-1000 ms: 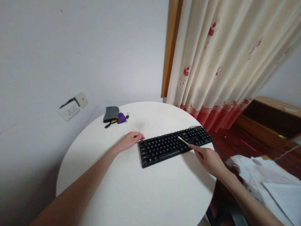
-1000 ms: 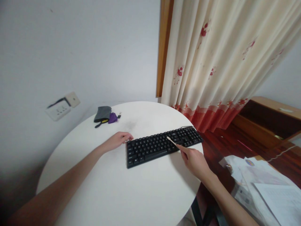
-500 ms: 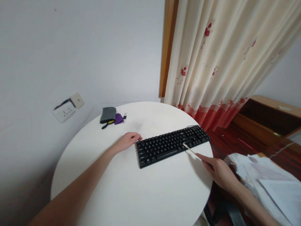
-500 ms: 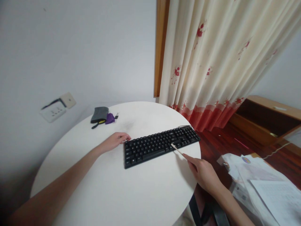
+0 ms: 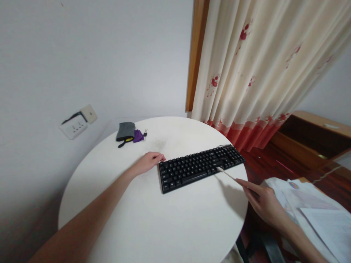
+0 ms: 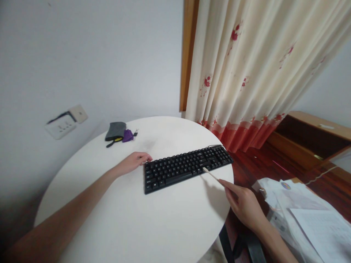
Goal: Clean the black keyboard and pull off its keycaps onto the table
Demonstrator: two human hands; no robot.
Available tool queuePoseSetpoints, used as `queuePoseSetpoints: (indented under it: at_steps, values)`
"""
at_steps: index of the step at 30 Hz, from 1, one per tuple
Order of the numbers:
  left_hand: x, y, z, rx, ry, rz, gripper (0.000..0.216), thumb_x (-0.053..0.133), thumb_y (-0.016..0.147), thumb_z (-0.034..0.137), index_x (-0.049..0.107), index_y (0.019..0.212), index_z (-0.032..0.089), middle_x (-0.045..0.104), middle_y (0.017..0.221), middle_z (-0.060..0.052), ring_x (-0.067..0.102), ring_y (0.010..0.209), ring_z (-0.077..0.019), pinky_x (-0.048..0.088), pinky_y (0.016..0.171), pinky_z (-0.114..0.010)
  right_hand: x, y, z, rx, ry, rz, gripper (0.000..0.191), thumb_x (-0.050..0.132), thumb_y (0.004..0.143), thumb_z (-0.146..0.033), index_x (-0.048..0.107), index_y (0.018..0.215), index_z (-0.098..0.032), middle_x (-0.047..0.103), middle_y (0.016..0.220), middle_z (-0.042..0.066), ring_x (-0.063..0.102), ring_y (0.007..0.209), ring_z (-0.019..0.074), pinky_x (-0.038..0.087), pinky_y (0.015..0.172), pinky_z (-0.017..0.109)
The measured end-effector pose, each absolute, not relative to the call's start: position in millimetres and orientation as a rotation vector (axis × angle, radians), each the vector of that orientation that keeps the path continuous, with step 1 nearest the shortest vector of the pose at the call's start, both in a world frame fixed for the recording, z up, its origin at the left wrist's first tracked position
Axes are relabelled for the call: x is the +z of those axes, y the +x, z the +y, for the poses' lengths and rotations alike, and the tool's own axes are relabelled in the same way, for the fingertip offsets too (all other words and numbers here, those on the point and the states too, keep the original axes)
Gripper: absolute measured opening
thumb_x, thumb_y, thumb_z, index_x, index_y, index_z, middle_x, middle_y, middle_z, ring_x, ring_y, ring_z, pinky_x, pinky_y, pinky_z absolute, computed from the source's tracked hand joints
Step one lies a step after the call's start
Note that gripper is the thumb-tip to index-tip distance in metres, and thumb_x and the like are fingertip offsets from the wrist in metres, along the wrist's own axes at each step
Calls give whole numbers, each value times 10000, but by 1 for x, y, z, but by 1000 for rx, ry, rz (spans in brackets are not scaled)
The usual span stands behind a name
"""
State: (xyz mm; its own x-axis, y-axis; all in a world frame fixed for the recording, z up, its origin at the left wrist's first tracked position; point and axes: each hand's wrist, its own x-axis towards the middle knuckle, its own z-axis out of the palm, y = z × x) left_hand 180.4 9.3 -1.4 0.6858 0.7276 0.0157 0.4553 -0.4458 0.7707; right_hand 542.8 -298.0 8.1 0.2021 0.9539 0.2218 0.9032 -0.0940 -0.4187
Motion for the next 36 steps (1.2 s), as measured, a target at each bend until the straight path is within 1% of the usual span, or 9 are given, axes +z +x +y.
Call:
queuePoseSetpoints:
  at_steps: [4,6,9,11,16,19,23,32,36]
  values:
    - [0,181,9,443,2120,901,465,432,903,518,714,858,151,740,919,-96,659,876,-239,500,745,-309,12,538,-275,47,-2007,-1627,420,436,960,-357,674,1247,-164,713,661,36,594,476,147,451,537,233]
    - [0,181,8,443,2123,909,466,432,900,518,713,851,149,738,906,-98,657,867,-242,501,745,-313,12,533,-254,45,-2001,-1579,414,444,956,-356,682,1233,-161,716,655,45,607,490,160,443,525,237]
    - [0,180,8,442,2124,914,467,428,904,517,713,852,151,736,908,-97,656,879,-245,503,758,-316,8,523,-218,61,-1947,-1559,387,455,947,-339,708,1185,-170,766,845,85,685,642,193,488,611,253]
    - [0,180,8,443,2125,914,467,427,906,517,714,860,151,737,913,-96,655,885,-245,502,764,-317,6,516,-197,72,-1923,-1582,374,451,945,-315,707,1188,-191,769,952,89,707,725,203,508,680,263]
    - [-1,179,9,443,2111,917,463,434,904,516,717,861,151,738,901,-89,651,856,-240,494,735,-312,6,499,-167,12,-2061,-1647,370,434,951,-275,701,1205,-243,768,995,78,723,861,237,515,749,292]
    - [0,178,9,445,2104,910,462,440,899,515,715,857,145,736,889,-91,644,825,-231,486,716,-306,7,495,-166,1,-2139,-1692,377,422,958,-266,690,1223,-271,771,980,65,728,856,240,509,718,289]
    - [2,179,8,434,2078,915,470,442,891,532,710,864,147,735,910,-97,646,847,-236,491,717,-308,3,500,-179,-6,-2148,-1731,387,422,959,-269,675,1251,-264,773,956,68,731,815,234,502,680,276]
    - [2,180,7,439,2091,929,463,436,889,535,711,866,162,744,927,-92,659,881,-245,502,737,-314,0,522,-215,-1,-2169,-1794,393,418,968,-305,656,1281,-282,771,991,74,734,844,245,503,681,284]
    - [2,180,6,447,2129,917,479,419,897,530,713,846,155,740,900,-92,655,875,-246,499,759,-320,3,525,-223,-24,-2229,-1795,398,409,970,-308,654,1284,-290,775,946,72,736,818,247,487,647,276]
